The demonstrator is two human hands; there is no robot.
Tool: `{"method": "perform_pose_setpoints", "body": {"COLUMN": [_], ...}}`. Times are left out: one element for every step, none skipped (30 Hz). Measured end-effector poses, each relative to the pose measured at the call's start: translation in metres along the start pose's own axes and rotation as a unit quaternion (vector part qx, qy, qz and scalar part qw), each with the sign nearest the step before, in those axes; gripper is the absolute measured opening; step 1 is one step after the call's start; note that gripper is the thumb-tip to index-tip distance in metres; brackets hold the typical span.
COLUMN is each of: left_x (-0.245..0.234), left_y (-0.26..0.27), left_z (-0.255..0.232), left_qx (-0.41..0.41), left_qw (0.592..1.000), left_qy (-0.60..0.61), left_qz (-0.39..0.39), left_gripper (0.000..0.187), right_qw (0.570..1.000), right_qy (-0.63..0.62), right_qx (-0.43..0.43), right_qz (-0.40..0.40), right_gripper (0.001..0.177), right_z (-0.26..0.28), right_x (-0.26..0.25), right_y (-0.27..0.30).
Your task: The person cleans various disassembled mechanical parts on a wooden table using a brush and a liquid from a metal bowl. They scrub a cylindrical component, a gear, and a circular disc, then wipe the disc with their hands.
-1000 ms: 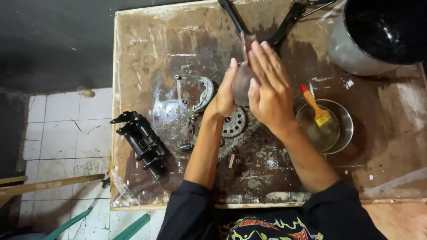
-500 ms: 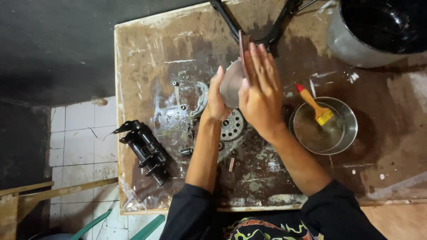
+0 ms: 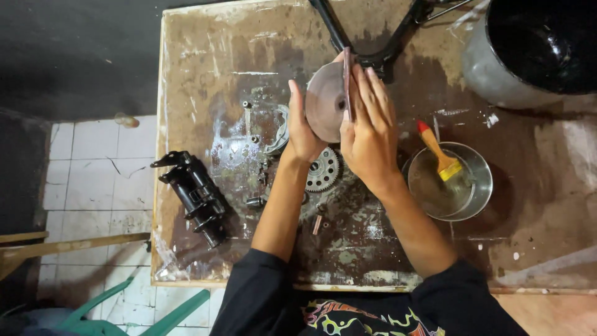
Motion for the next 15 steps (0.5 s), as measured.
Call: {"method": "perform_pose_setpoints", "body": {"left_x": [0.001, 0.004, 0.007, 0.005, 0.005, 0.005, 0.006, 0.007, 0.008, 0.005, 0.002, -0.003, -0.001, 0.002, 0.005], "left_y": [0.003, 0.005, 0.007, 0.009, 0.011, 0.011, 0.01, 0.01, 0.011, 0.009, 0.008, 0.007, 0.01, 0.01, 0.011], "left_z": [-0.001, -0.002, -0.002, -0.002, -0.001, -0.002, -0.003, -0.004, -0.006, -0.008, -0.009, -0.01, -0.008, -0.007, -0.006], "left_qx": [0.003, 0.019, 0.035, 0.035, 0.022, 0.008, 0.007, 0.029, 0.05, 0.051, 0.046, 0.039, 0.04, 0.052, 0.063], "left_qw": [1.0, 0.962, 0.85, 0.85, 0.881, 0.908, 0.906, 0.876, 0.841, 0.841, 0.813, 0.785, 0.785, 0.776, 0.766], "left_qy": [0.002, -0.263, -0.509, -0.509, -0.449, -0.387, -0.388, -0.455, -0.52, -0.52, -0.563, -0.604, -0.604, -0.614, -0.624], "left_qz": [0.001, 0.07, 0.131, 0.131, 0.147, 0.164, 0.166, 0.154, 0.141, 0.142, 0.138, 0.132, 0.132, 0.137, 0.142], "left_gripper": [0.095, 0.097, 0.1, 0.1, 0.101, 0.101, 0.101, 0.103, 0.105, 0.105, 0.102, 0.1, 0.1, 0.096, 0.093], "right_qw": [1.0, 0.999, 0.996, 0.996, 0.992, 0.985, 0.985, 0.986, 0.987, 0.987, 0.989, 0.992, 0.992, 0.993, 0.993], "right_qy": [0.0, 0.012, 0.024, 0.024, -0.006, -0.036, -0.036, -0.021, -0.007, -0.007, -0.004, -0.001, 0.0, -0.024, -0.047], "right_qx": [-0.002, -0.043, -0.083, -0.083, -0.119, -0.155, -0.156, -0.157, -0.159, -0.16, -0.145, -0.128, -0.128, -0.113, -0.097], "right_qz": [0.002, 0.007, 0.012, 0.011, 0.04, 0.066, 0.063, 0.044, 0.025, 0.025, 0.013, 0.004, 0.005, -0.021, -0.046], "right_gripper": [0.051, 0.046, 0.04, 0.04, 0.045, 0.049, 0.049, 0.048, 0.046, 0.046, 0.048, 0.051, 0.051, 0.05, 0.05], "right_z": [0.005, 0.011, 0.017, 0.022, 0.029, 0.035, 0.032, 0.03, 0.028, 0.028, 0.028, 0.027, 0.027, 0.026, 0.025], "right_x": [-0.002, -0.003, -0.005, -0.008, -0.01, -0.012, -0.011, -0.011, -0.01, -0.014, -0.018, -0.022, -0.024, -0.026, -0.029], "right_y": [0.002, 0.003, 0.005, 0.007, 0.009, 0.01, 0.007, 0.006, 0.004, 0.001, -0.002, -0.004, -0.002, -0.002, -0.003]}}
Point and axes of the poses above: each hand's wrist, its own y-axis away from the middle knuckle, its own x-axis out of the palm, z = x × y, the point moved 1 cm from there along -y, towards the middle knuckle, and after that the axes turned 6 degrees about y, right-handed, at the moved point
